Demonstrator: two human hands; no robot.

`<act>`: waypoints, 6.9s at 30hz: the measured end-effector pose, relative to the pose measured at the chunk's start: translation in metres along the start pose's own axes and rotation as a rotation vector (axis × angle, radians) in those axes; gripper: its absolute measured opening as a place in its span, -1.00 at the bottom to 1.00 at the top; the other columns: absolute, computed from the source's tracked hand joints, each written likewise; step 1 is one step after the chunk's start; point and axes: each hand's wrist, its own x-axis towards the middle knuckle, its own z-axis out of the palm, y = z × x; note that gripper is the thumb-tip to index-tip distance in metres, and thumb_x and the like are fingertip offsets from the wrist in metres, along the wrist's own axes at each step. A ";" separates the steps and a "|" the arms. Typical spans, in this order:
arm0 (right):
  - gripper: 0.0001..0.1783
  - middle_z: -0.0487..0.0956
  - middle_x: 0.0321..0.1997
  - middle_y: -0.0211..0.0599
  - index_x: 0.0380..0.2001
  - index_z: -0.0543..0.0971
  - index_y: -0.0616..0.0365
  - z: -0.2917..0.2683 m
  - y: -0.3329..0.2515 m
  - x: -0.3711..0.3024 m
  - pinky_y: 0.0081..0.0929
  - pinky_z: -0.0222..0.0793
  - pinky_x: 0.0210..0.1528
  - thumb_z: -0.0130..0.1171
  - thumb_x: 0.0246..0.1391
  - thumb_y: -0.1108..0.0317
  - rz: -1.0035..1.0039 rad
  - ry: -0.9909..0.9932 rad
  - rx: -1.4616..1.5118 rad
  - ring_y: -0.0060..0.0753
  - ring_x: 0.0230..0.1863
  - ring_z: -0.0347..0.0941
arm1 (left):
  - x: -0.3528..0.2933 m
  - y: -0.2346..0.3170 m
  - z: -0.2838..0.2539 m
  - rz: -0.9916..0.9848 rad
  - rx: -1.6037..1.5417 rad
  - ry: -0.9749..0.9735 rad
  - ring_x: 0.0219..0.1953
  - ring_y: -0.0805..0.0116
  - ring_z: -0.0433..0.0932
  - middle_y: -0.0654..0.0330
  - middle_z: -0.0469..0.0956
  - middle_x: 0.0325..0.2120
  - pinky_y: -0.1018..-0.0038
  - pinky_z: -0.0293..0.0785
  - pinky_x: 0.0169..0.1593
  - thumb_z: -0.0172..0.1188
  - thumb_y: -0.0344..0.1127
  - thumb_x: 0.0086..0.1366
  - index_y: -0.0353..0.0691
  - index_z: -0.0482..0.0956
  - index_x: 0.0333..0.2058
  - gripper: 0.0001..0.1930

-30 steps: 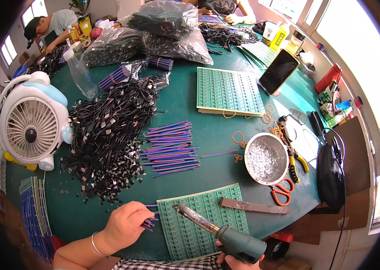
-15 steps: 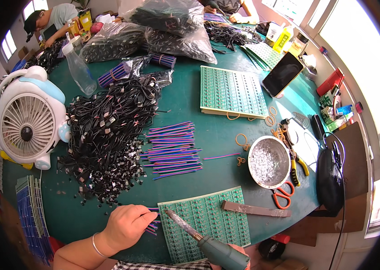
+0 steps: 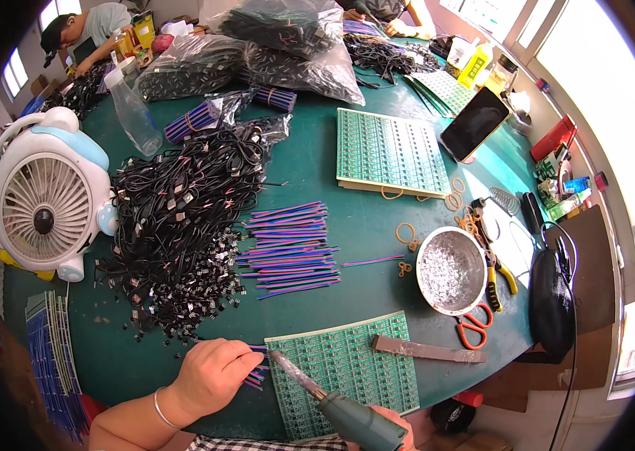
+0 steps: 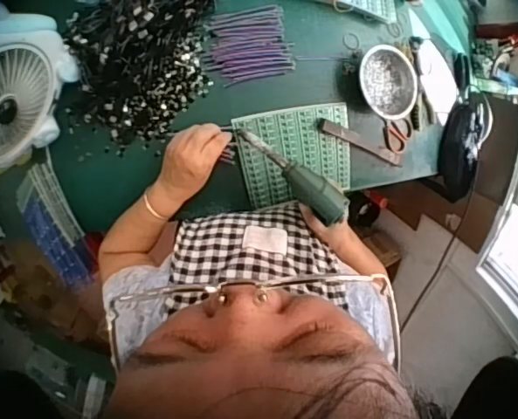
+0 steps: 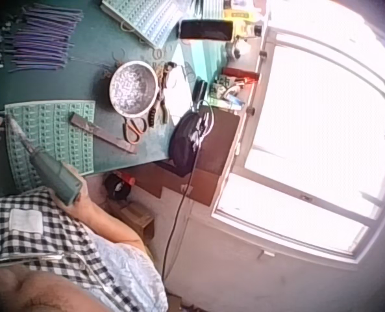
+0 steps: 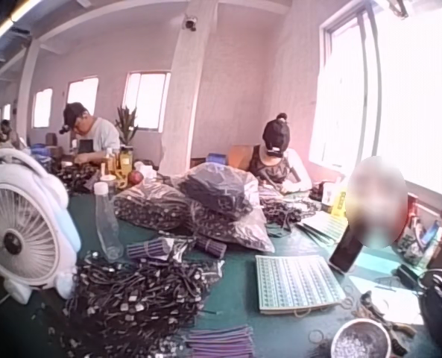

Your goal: The person solders small electronic components onto a green circuit board at a workbench. This is done using a soldering iron and solder wire.

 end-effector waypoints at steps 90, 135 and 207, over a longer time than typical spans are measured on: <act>-0.52 0.45 -0.31 -0.11 -0.10 0.29 0.37 -0.026 -0.003 0.004 -0.58 0.32 -0.62 0.06 0.01 0.22 0.138 0.605 0.397 -0.48 -0.63 0.38 | 0.003 0.010 -0.009 0.047 0.050 0.001 -0.50 0.35 0.44 0.27 0.48 -0.42 0.46 0.34 -0.47 0.15 -0.42 -0.04 -0.18 0.56 -0.35 -0.80; -0.55 0.38 -0.72 -0.33 -0.13 0.31 0.31 -0.040 0.002 0.012 -0.55 0.32 -0.56 0.04 0.05 0.16 0.154 0.928 0.454 -0.52 -0.67 0.33 | 0.021 -0.014 -0.018 0.214 0.192 -0.219 -0.59 0.48 0.40 0.36 0.40 -0.55 0.55 0.33 -0.59 0.20 -0.38 -0.03 -0.13 0.55 -0.43 -0.88; -0.67 0.49 -0.33 -0.10 -0.21 0.48 0.27 -0.011 0.010 -0.011 -0.32 0.33 -0.32 0.18 -0.14 0.48 -0.021 -0.113 -0.085 -0.12 -0.33 0.42 | -0.006 0.009 -0.003 -0.020 -0.030 -0.061 -0.51 0.33 0.49 0.26 0.47 -0.49 0.46 0.44 -0.48 0.16 -0.46 -0.09 -0.21 0.56 -0.40 -0.81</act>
